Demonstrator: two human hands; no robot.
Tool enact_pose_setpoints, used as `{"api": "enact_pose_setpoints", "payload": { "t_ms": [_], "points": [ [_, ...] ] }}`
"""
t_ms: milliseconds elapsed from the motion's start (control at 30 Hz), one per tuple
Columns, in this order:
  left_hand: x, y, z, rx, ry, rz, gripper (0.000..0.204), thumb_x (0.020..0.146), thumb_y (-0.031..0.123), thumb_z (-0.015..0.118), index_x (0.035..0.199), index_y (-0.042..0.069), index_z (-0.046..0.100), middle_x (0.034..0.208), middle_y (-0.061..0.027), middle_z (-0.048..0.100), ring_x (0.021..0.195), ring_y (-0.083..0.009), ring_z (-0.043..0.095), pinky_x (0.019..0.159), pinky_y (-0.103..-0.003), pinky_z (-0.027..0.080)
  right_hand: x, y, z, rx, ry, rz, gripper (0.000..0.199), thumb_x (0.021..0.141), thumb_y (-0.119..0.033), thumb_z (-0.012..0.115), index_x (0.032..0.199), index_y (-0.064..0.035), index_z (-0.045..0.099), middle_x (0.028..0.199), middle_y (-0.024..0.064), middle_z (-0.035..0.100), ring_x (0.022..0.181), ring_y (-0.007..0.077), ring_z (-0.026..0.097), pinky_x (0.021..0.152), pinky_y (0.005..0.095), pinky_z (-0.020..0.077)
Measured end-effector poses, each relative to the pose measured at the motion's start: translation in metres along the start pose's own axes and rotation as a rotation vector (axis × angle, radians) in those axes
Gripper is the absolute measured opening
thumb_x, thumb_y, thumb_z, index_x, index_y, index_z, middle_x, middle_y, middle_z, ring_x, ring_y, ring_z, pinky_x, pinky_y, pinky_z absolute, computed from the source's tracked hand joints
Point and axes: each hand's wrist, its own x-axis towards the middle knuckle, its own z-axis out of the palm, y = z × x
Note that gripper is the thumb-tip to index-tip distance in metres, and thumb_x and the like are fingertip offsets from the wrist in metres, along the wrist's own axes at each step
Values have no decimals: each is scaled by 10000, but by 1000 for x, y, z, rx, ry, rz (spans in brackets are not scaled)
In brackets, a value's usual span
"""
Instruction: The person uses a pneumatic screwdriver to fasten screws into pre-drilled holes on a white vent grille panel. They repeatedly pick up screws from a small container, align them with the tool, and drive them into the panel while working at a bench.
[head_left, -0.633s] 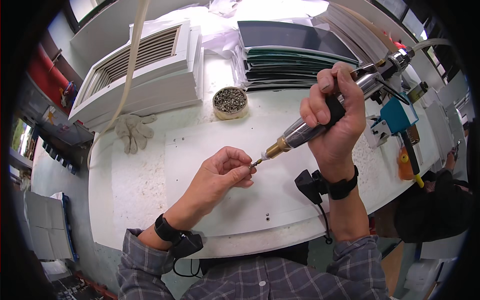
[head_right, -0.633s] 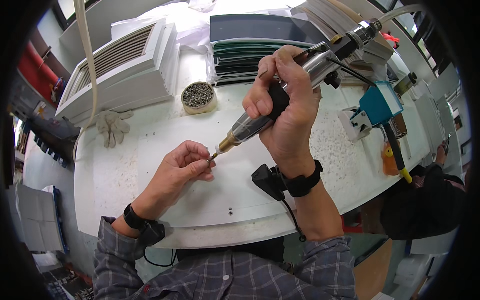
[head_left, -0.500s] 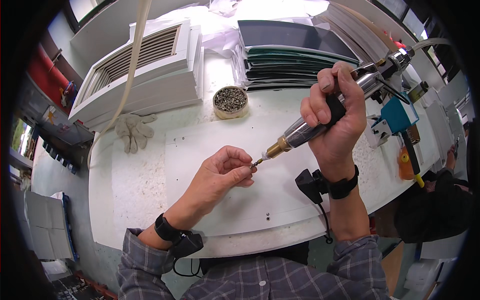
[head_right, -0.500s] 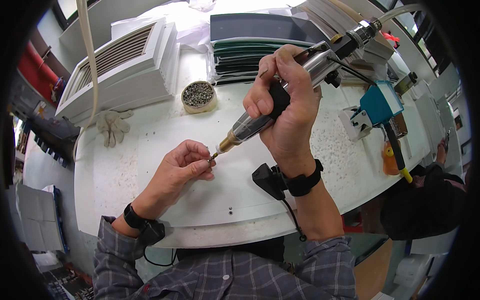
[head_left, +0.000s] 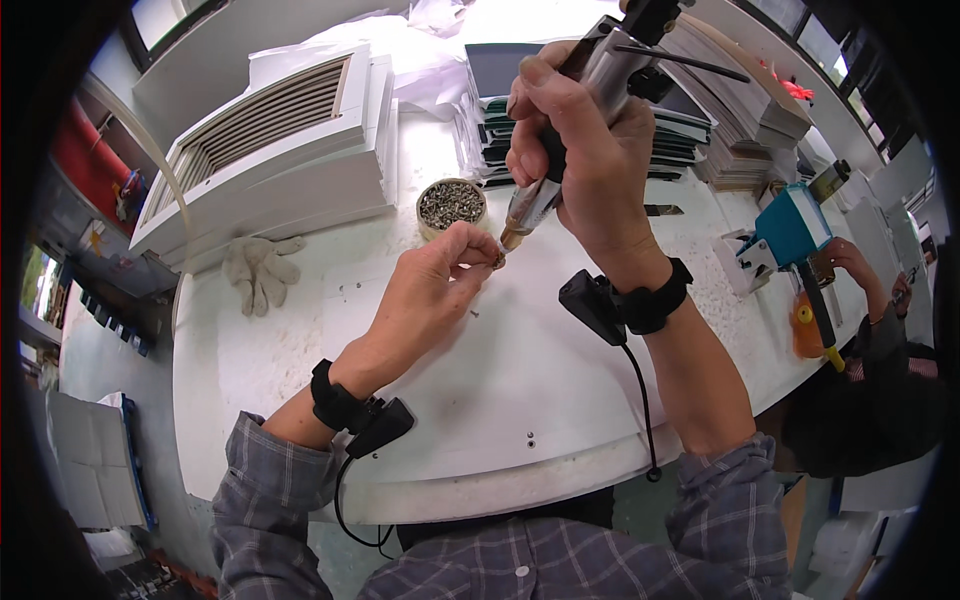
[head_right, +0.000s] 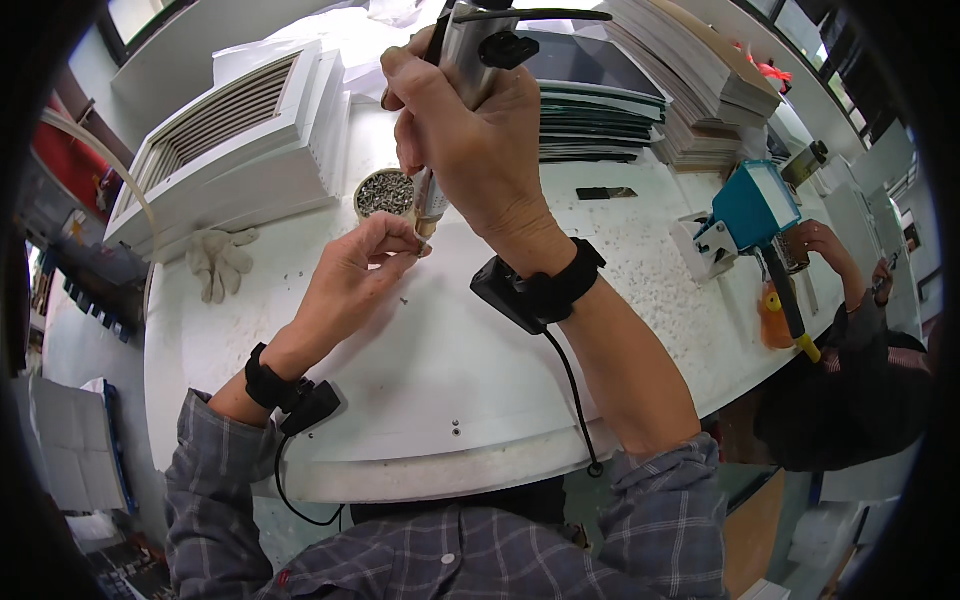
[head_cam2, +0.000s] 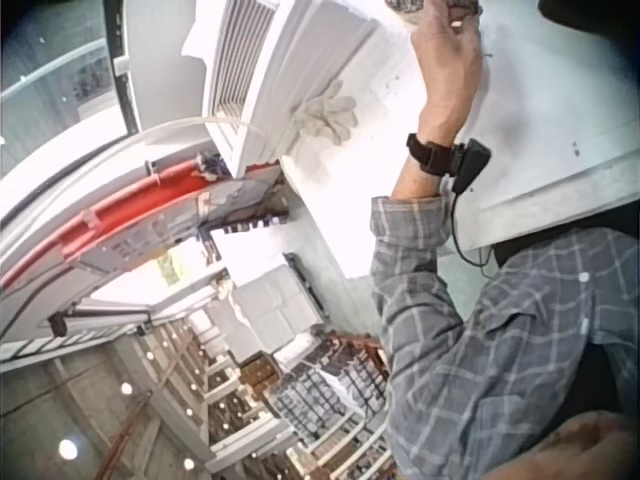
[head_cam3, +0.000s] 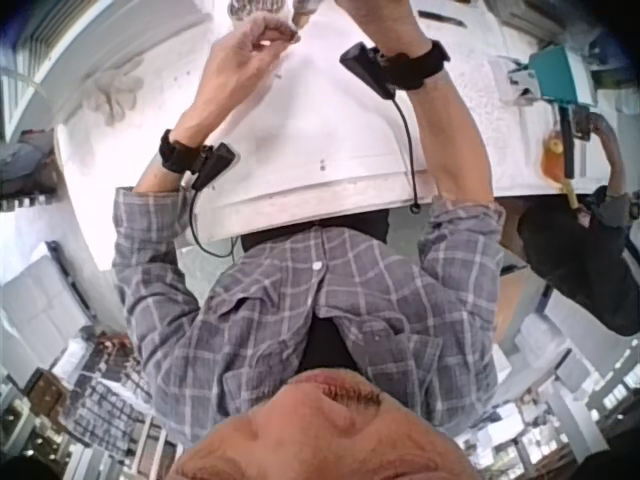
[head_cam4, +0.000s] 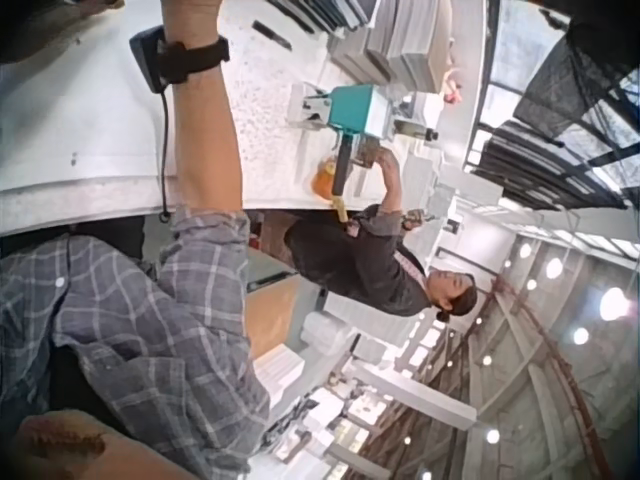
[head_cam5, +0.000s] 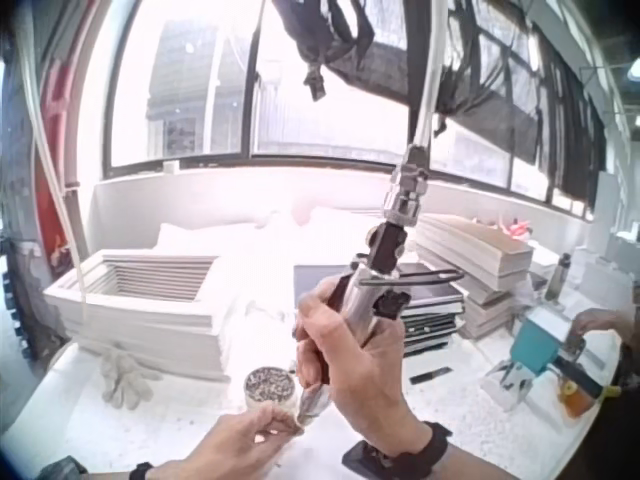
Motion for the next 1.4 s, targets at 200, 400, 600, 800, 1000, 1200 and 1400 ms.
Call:
{"api": "enact_pose_setpoints", "payload": {
  "t_ms": [200, 400, 600, 800, 1000, 1200, 1400],
  "points": [
    [9, -9, 6, -28, -5, -101, 173, 965, 2, 522, 1130, 0, 576, 1045, -133, 727, 962, -201, 687, 869, -331, 520, 2, 16, 2, -72, -22, 43, 186, 925, -194, 691, 906, -21, 629, 728, 49, 615, 474, 91, 545, 434, 261, 441],
    [9, -21, 5, 17, -22, -62, 209, 985, 19, 557, 1193, 6, 555, 1099, -102, 722, 1000, -131, 671, 884, -275, 518, 0, 22, 4, -74, -16, 51, 174, 930, -179, 687, 881, -23, 626, 701, 36, 611, 471, 78, 543, 425, 247, 428],
    [7, -6, 3, -54, -48, -108, 204, 981, -2, 488, 1172, -6, 559, 1124, -151, 701, 1084, -249, 679, 940, -352, 506, -2, 29, 1, -57, -40, 56, 210, 938, -177, 680, 789, -47, 607, 598, -7, 567, 459, 45, 522, 406, 223, 400],
    [-10, -10, -17, 33, -38, -106, 271, 977, 26, 547, 1247, 36, 576, 1167, -112, 672, 1040, -171, 649, 949, -308, 496, -5, 35, -4, -63, -91, 114, 205, 931, -177, 686, 800, -55, 585, 547, -19, 531, 443, 45, 486, 415, 225, 399],
    [-36, 0, -18, 420, -44, 167, 253, 906, 36, 657, 1159, 45, 642, 1149, -115, 656, 1101, -281, 624, 966, -369, 504, -4, 39, -4, -59, -148, 166, 202, 915, -199, 701, 837, -47, 593, 552, -16, 535, 444, 54, 491, 429, 228, 409],
    [-36, 4, -10, 537, -98, 225, 206, 874, 56, 700, 1075, 62, 655, 1128, -111, 665, 1088, -303, 614, 933, -378, 514, 2, 23, 0, -50, -117, 97, 200, 914, -221, 712, 894, -33, 647, 648, 25, 605, 465, 62, 528, 436, 223, 428],
    [-38, 9, -1, 821, -145, 297, 102, 878, 51, 676, 939, 29, 596, 953, -110, 626, 904, -290, 607, 814, -396, 518, -8, -11, -1, 13, -82, 40, 196, 958, -228, 660, 918, -55, 578, 790, 55, 608, 472, 75, 495, 439, 264, 431]
  ]
}}
